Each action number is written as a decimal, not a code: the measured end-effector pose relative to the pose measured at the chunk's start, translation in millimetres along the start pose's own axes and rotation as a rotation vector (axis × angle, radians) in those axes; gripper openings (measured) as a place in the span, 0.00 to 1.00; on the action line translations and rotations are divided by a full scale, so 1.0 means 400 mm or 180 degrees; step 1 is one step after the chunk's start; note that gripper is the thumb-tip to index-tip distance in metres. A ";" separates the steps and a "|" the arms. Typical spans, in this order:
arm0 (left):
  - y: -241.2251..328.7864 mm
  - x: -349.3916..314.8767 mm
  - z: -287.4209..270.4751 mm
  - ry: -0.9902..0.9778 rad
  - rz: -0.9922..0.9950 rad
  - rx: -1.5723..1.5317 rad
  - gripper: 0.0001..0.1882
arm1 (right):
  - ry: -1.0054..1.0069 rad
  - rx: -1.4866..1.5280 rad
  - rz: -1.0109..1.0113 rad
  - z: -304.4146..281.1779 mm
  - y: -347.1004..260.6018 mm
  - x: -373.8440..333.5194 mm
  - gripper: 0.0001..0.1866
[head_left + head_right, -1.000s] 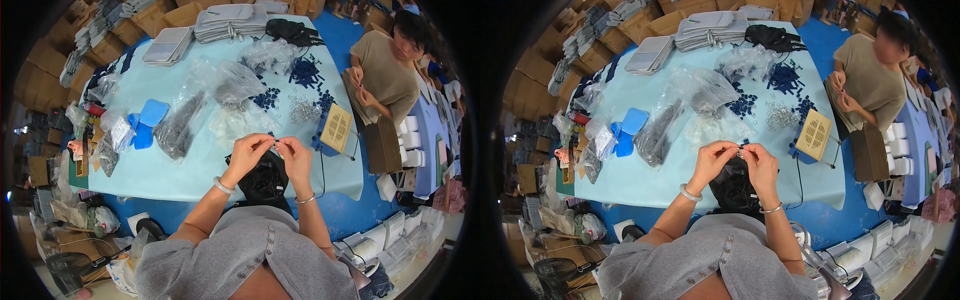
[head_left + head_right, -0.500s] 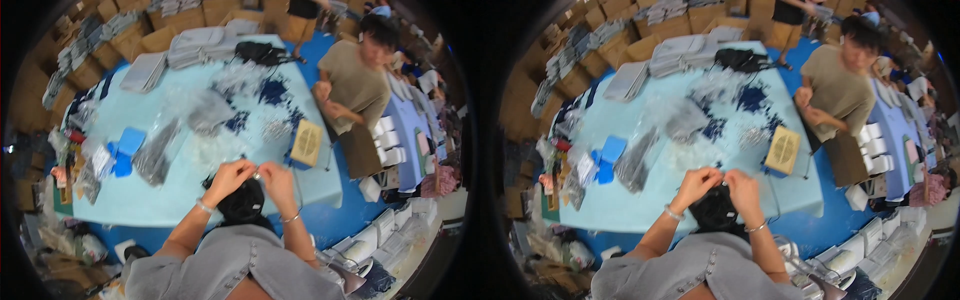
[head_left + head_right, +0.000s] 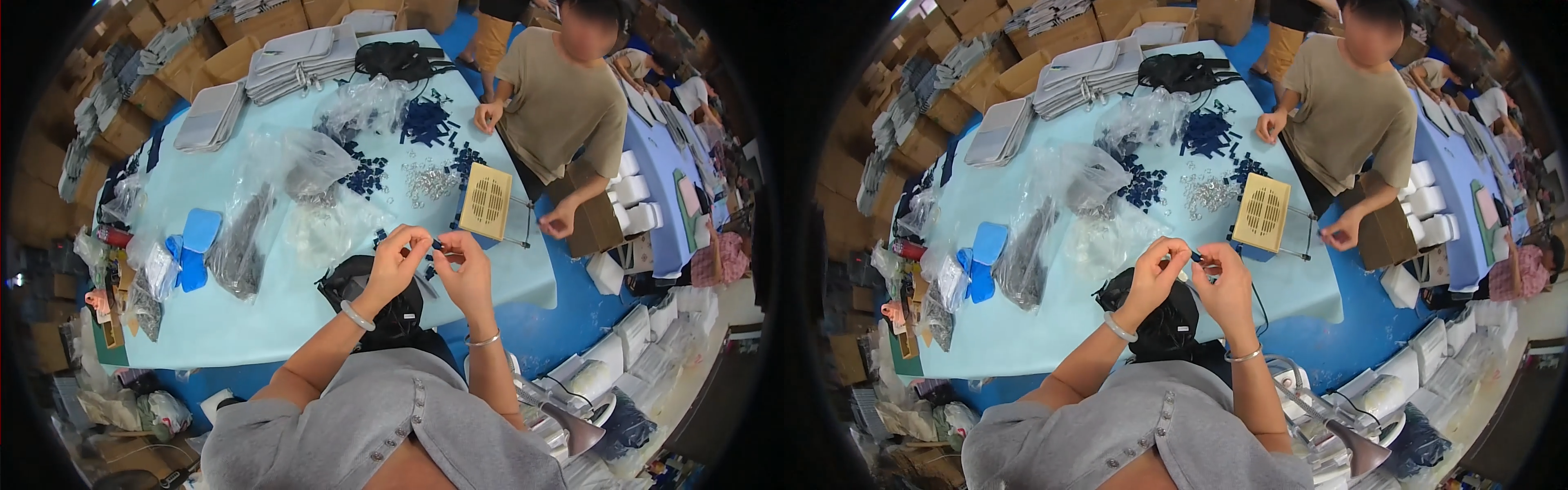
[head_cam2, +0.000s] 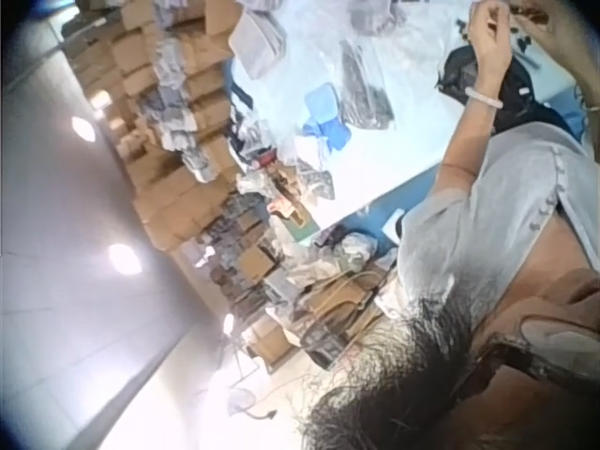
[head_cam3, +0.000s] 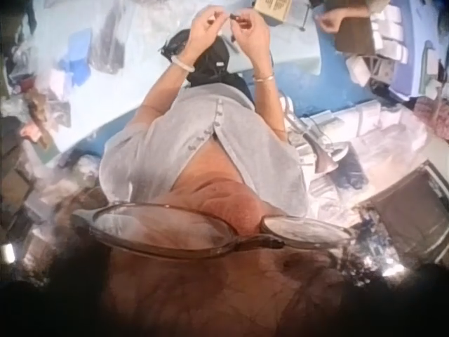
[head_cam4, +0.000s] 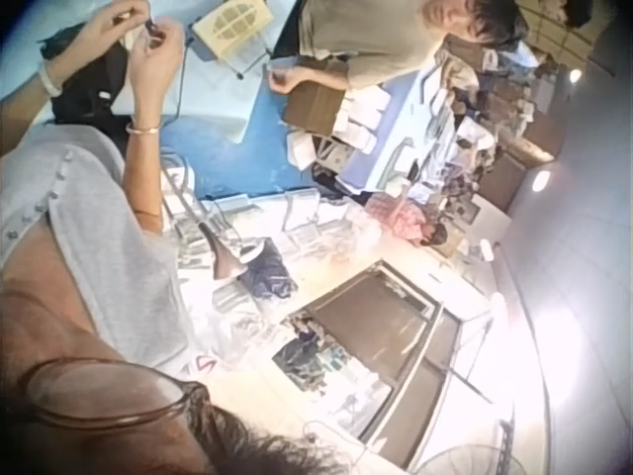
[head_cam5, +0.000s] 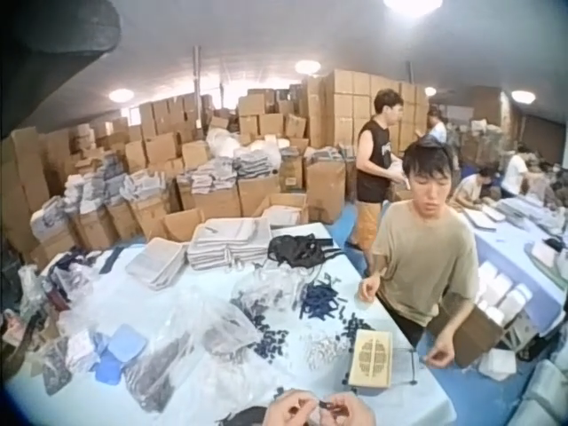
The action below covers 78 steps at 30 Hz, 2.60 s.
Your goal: Assembling small blue plastic components with metal clips by hand.
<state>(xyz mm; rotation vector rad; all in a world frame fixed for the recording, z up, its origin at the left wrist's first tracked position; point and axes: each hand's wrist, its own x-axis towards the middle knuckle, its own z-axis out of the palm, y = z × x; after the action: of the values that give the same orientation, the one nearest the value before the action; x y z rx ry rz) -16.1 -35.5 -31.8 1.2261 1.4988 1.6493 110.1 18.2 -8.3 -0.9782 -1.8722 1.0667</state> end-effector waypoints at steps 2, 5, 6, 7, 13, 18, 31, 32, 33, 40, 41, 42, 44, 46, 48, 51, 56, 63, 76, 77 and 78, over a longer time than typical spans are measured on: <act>-0.003 -0.006 0.027 0.0046 -0.0208 -0.0230 0.05 | -0.0071 0.1064 0.0611 -0.002 0.028 -0.014 0.07; -0.020 -0.018 0.057 0.0016 -0.0760 -0.0988 0.06 | 0.0179 0.1637 0.0780 -0.002 0.049 -0.026 0.05; -0.023 -0.022 0.066 0.0010 -0.0882 -0.1115 0.06 | 0.0199 0.1638 0.0791 -0.004 0.047 -0.030 0.05; -0.023 -0.026 0.075 0.0003 -0.1007 -0.1243 0.06 | 0.0326 0.1704 0.0810 -0.005 0.043 -0.036 0.05; -0.016 -0.039 0.126 0.0085 -0.0940 -0.1200 0.07 | 0.0754 0.1484 0.0658 -0.014 0.072 -0.059 0.05; -0.020 -0.034 0.150 0.0053 -0.0898 -0.0943 0.07 | 0.0893 0.0757 0.0460 -0.035 0.098 -0.063 0.04; -0.020 0.011 0.219 -0.0178 -0.0613 -0.0494 0.03 | 0.0773 0.0699 0.0664 -0.119 0.121 -0.043 0.04; -0.015 0.016 0.226 -0.0098 -0.0396 -0.0405 0.02 | 0.0735 0.0541 0.0630 -0.123 0.122 -0.046 0.04; -0.035 -0.007 0.223 -0.0026 -0.0308 -0.0312 0.02 | 0.0705 0.0378 0.0584 -0.122 0.124 -0.060 0.04; -0.081 -0.046 0.245 0.0005 -0.0583 -0.0308 0.03 | 0.0833 0.0963 0.1036 -0.109 0.176 -0.098 0.05; -0.075 -0.042 0.249 -0.0034 -0.0562 -0.0320 0.03 | 0.0877 0.0955 0.1023 -0.117 0.174 -0.096 0.05; -0.071 -0.042 0.252 -0.0035 -0.0633 -0.0402 0.03 | 0.0850 0.0787 0.1020 -0.124 0.171 -0.096 0.05; -0.073 -0.037 0.262 -0.0029 -0.0759 -0.0449 0.02 | 0.0800 0.0644 0.1074 -0.137 0.166 -0.082 0.05; -0.085 -0.023 0.277 0.0063 -0.0554 -0.0456 0.02 | 0.0776 0.0060 0.0708 -0.150 0.167 -0.066 0.05; -0.079 -0.011 0.292 0.0037 -0.0609 -0.0496 0.02 | 0.0887 0.0123 0.0565 -0.164 0.165 -0.043 0.05; -0.071 -0.007 0.309 0.0016 -0.0812 -0.0802 0.04 | 0.0793 0.0230 0.0644 -0.170 0.164 -0.038 0.05; -0.096 -0.036 0.320 0.0054 -0.1254 -0.0940 0.05 | 0.0550 0.0256 0.0782 -0.177 0.191 -0.055 0.05; -0.119 -0.077 0.303 0.0004 -0.1606 -0.0999 0.10 | 0.0463 -0.0146 0.0845 -0.247 0.278 -0.051 0.04; -0.159 -0.148 0.228 -0.0233 -0.1963 -0.0708 0.10 | -0.0215 -0.2235 -0.0185 -0.405 0.550 0.104 0.05; -0.162 -0.151 0.225 -0.0226 -0.1961 -0.0676 0.10 | -0.0245 -0.2233 -0.0178 -0.403 0.555 0.109 0.05; -0.168 -0.154 0.223 -0.0210 -0.1983 -0.0683 0.10 | -0.0317 -0.2285 -0.0208 -0.401 0.559 0.113 0.05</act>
<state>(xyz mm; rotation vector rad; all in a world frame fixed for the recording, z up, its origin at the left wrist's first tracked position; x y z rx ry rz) 78.6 -38.8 -117.0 0.6016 1.4258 1.2872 286.2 189.6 -140.3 -1.2510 -2.4130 0.3904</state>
